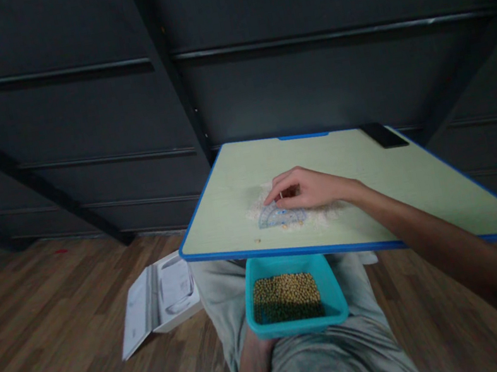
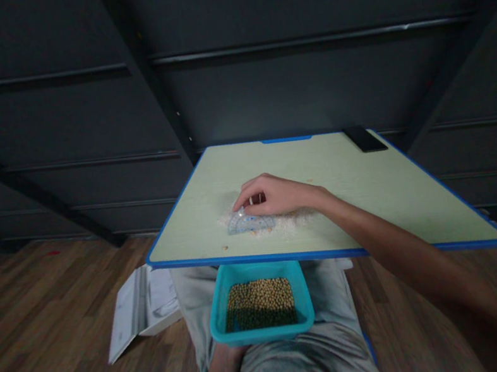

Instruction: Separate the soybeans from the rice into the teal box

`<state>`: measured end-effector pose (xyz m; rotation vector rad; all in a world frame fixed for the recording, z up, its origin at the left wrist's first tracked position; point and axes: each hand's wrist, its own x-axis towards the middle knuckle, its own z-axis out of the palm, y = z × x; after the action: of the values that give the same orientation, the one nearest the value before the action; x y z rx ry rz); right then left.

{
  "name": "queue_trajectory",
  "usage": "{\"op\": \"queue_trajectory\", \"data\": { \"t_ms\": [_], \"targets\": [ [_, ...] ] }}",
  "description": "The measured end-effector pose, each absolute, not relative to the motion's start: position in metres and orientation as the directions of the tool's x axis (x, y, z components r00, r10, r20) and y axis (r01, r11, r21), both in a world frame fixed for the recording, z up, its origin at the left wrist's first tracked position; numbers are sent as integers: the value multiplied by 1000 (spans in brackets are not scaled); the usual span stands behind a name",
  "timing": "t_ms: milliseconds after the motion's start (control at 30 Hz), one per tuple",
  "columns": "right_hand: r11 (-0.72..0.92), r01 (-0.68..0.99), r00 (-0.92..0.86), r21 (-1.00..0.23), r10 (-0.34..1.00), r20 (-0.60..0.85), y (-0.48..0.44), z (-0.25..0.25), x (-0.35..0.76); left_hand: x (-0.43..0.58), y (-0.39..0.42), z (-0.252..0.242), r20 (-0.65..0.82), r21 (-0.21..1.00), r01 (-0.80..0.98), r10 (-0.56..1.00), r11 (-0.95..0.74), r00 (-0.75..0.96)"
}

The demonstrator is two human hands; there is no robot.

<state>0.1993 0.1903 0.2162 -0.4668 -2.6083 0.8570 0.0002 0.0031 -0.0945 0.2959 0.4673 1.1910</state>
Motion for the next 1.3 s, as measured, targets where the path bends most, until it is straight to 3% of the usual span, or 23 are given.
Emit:
{"op": "queue_trajectory", "data": {
  "t_ms": [600,1300],
  "targets": [
    [688,185,-894,-702,414,170,183,214,195,-2,2,-68,-250,431,-807,913,404,323],
    [714,148,-908,-684,372,191,168,214,183,-1,2,-57,-325,401,-812,895,424,306]
  ]
}}
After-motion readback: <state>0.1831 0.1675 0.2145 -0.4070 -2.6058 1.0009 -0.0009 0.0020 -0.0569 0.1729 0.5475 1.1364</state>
